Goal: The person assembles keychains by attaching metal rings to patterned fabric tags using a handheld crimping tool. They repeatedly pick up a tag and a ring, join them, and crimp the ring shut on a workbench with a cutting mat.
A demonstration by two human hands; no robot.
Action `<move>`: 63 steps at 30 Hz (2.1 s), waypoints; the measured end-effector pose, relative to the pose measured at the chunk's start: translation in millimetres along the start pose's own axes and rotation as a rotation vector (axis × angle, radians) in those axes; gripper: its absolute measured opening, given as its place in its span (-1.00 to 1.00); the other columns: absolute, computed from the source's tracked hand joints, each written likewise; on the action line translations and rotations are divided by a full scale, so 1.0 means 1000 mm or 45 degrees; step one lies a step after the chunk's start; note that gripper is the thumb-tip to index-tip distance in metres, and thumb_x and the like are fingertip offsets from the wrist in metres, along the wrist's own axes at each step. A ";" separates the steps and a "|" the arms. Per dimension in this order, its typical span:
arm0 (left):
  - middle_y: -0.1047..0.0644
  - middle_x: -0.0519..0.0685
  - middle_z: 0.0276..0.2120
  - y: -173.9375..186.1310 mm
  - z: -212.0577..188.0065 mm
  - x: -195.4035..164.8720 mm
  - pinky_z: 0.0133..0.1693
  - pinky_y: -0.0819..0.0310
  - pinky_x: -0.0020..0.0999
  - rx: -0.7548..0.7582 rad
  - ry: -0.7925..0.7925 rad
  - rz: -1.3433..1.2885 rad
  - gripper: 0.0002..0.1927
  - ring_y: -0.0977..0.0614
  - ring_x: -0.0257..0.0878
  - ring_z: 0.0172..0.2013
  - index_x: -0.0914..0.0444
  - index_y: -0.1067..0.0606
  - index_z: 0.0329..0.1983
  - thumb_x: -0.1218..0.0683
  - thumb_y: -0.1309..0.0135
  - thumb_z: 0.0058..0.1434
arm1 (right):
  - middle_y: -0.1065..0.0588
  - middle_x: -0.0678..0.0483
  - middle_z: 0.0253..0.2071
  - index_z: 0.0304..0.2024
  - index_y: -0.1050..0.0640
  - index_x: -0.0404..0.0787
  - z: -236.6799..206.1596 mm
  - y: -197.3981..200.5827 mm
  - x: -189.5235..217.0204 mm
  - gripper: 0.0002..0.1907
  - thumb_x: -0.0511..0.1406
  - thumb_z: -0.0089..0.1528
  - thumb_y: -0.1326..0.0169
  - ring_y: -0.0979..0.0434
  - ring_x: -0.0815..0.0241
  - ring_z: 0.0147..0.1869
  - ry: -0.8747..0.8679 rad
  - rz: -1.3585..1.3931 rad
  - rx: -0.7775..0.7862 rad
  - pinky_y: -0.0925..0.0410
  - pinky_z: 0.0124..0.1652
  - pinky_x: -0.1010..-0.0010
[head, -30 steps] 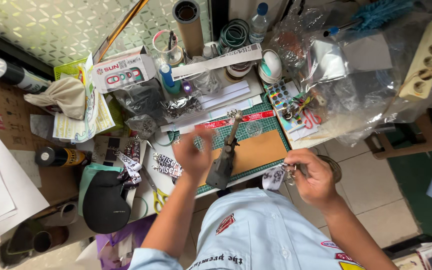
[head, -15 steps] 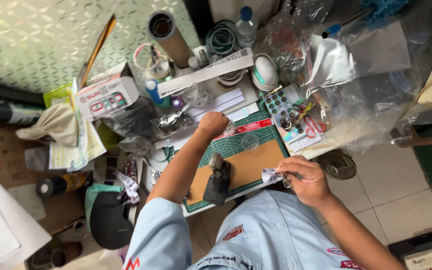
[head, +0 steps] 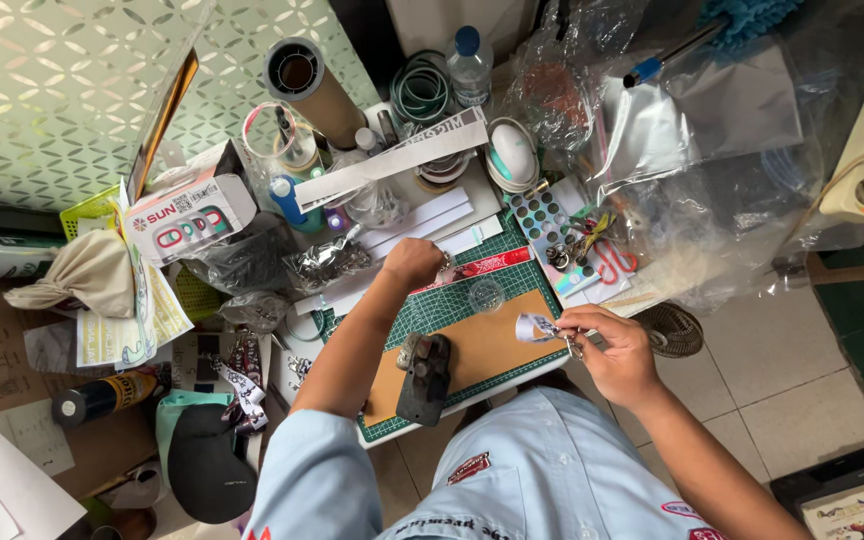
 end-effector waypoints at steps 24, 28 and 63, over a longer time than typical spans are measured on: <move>-0.62 0.21 -0.23 0.117 -0.292 0.005 -0.29 -0.55 -0.34 -1.041 -0.729 -2.567 -0.89 -0.66 -0.11 -0.27 0.43 -0.58 -0.18 0.34 -0.23 0.23 | -0.60 0.00 -0.15 -0.16 -0.61 -0.22 -0.040 -0.071 0.160 -0.68 -0.56 0.05 -0.24 -0.60 0.12 -0.09 0.592 -0.384 0.043 -0.43 -0.05 0.37; -0.62 0.18 -0.25 0.129 -0.310 -0.059 -0.33 -0.56 -0.36 -0.697 -0.855 -2.817 -0.92 -0.67 -0.10 -0.26 0.37 -0.57 -0.18 0.30 -0.20 0.27 | -0.59 0.03 -0.17 -0.15 -0.60 -0.20 -0.059 -0.095 0.212 -0.66 -0.52 0.03 -0.26 -0.60 0.12 -0.09 0.864 -0.399 0.231 -0.36 -0.06 0.29; -0.66 0.06 -0.24 0.095 -0.312 -0.222 -0.06 -0.63 -0.37 0.432 -0.328 -2.540 -0.86 -0.70 -0.24 -0.20 0.40 -0.58 -0.18 0.28 -0.25 0.20 | -0.57 0.02 -0.15 -0.18 -0.65 -0.27 -0.145 -0.103 0.260 -0.76 -0.45 0.07 -0.28 -0.58 0.10 -0.13 0.971 -0.395 0.527 -0.41 -0.11 0.24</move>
Point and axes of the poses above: each hand's wrist, its own z-axis towards the middle knuckle, its own y-axis out of the back of the hand, x = y × z, the point moved 7 cm from there along z, towards the middle knuckle
